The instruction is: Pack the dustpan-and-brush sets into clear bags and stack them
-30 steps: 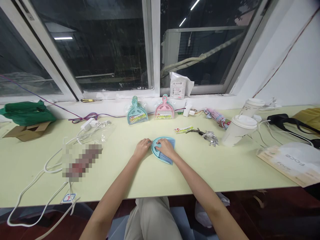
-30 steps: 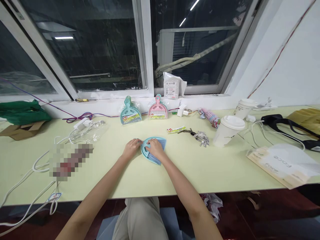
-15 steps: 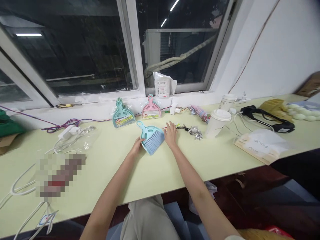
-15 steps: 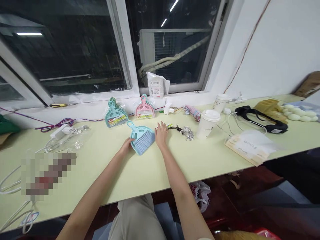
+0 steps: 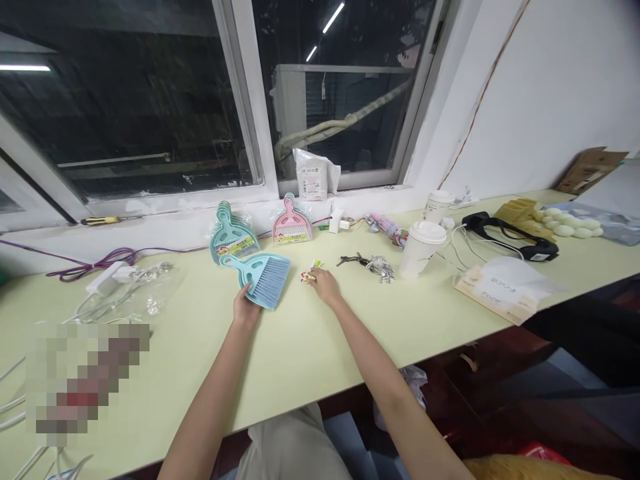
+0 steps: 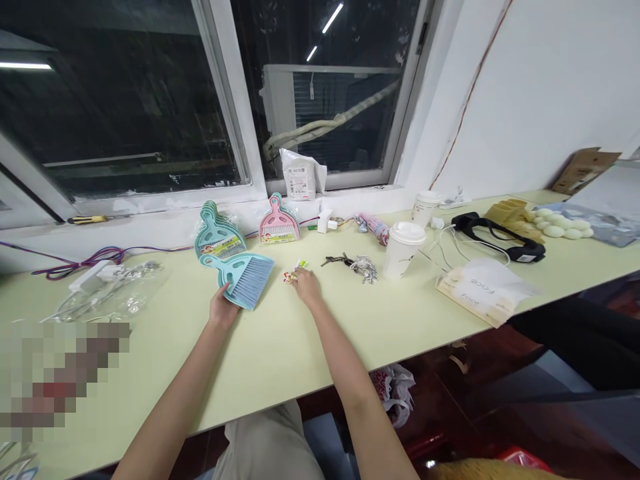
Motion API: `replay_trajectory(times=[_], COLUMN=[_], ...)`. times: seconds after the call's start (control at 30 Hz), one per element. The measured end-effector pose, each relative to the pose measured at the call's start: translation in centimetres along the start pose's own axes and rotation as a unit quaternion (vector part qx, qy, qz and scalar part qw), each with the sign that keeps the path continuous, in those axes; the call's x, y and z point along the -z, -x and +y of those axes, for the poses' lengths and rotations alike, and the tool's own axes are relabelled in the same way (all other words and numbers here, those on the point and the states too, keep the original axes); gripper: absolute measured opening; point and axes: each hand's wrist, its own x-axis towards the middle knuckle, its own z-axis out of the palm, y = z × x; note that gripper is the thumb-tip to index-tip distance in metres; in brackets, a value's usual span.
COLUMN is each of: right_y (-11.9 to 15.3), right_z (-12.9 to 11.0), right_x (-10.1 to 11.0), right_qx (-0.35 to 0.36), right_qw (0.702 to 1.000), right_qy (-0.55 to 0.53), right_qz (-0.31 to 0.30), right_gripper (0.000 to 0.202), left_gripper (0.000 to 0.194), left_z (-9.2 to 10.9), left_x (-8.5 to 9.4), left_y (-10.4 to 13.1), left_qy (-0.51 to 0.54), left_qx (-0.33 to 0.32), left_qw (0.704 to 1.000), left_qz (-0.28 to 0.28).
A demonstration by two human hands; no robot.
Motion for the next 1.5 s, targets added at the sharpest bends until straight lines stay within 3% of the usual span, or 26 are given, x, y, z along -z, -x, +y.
replay_trajectory(times=[0.07,0.13,0.2,0.27,0.33,0.4,0.47,0.67,0.77,0.87,0.93,1.03,1.13,1.27,1.33,1.4,1.43,1.5], right_y=[-0.3,-0.5,-0.4,0.2,1.2,2.3,3.1,3.4,2.8,2.0,1.6,1.5,1.6,1.6,1.5,1.4,1.3,1.1], right_z=[-0.2,-1.0,-2.4,-4.1,-5.5,-6.5,-6.9,-6.8,-7.0,-6.9,-6.6,-6.1,-5.8,-5.7,-5.5,-5.2,-5.0,-4.6], right_x=[0.8,1.4,1.4,0.9,-0.1,-1.2,-2.0,-2.4,-2.3,-2.6,-3.0,-3.5,-3.7,-3.5,-3.3,-3.2,-3.1,-3.1], right_qx=[-0.051,-0.079,-0.036,0.056,0.137,0.166,0.162,0.129,0.076,-0.051,-0.124,-0.171,-0.195,-0.195,-0.195,-0.199,-0.201,-0.203], right_qw=[0.995,0.976,0.96,0.964,0.974,0.976,0.976,0.98,0.974,0.917,0.848,0.758,0.726,0.715,0.713,0.713,0.713,0.71], right_qy=[-0.078,-0.163,-0.219,-0.219,-0.175,-0.13,-0.109,-0.124,-0.212,-0.392,-0.516,-0.623,-0.654,-0.666,-0.669,-0.669,-0.669,-0.673], right_qz=[0.042,0.122,0.173,0.137,0.035,-0.056,-0.099,-0.086,-0.015,0.052,0.002,-0.088,-0.088,-0.083,-0.078,-0.067,-0.059,-0.044], right_gripper=[0.029,0.036,0.042,0.042,0.04,0.042,0.046,0.048,0.067,0.082,0.071,0.04,0.026,0.026,0.027,0.027,0.027,0.025], left_gripper=[0.019,0.017,0.018,0.021,0.024,0.032,0.043,0.054,0.055,0.052,0.051,0.051,0.049,0.048,0.049,0.051,0.052,0.057], left_z=[-0.1,-0.3,-0.5,-0.8,-1.0,-1.2,-1.3,-1.9,-2.1,-2.3,-2.3,-2.2,-1.8,-1.5,-1.2,-0.4,0.3,2.3], left_x=[-0.3,-0.6,-0.9,-1.1,-1.2,-1.1,-0.9,-0.8,-0.9,-0.9,-1.0,-1.0,-1.0,-1.0,-0.5,0.9,1.9,4.9], left_y=[0.2,0.3,0.4,0.5,0.5,0.6,0.7,0.3,0.1,0.1,0.2,0.7,1.2,1.4,0.8,-0.5,-1.2,-2.8], left_qy=[0.03,0.04,0.032,0.022,0.015,0.003,-0.015,-0.066,-0.074,-0.083,-0.091,-0.11,-0.139,-0.182,-0.223,-0.302,-0.357,-0.48], left_qx=[0.01,0.029,0.046,0.053,0.049,0.03,0.002,-0.021,-0.025,-0.022,-0.021,-0.013,-0.009,-0.02,-0.049,-0.121,-0.166,-0.248], left_qw=[0.999,0.999,0.998,0.998,0.998,0.997,0.996,0.993,0.992,0.991,0.989,0.986,0.981,0.971,0.965,0.945,0.919,0.836], left_qz=[0.006,0.007,-0.001,-0.018,-0.044,-0.072,-0.09,-0.094,-0.095,-0.099,-0.111,-0.128,-0.131,-0.152,-0.127,-0.042,0.012,0.099])
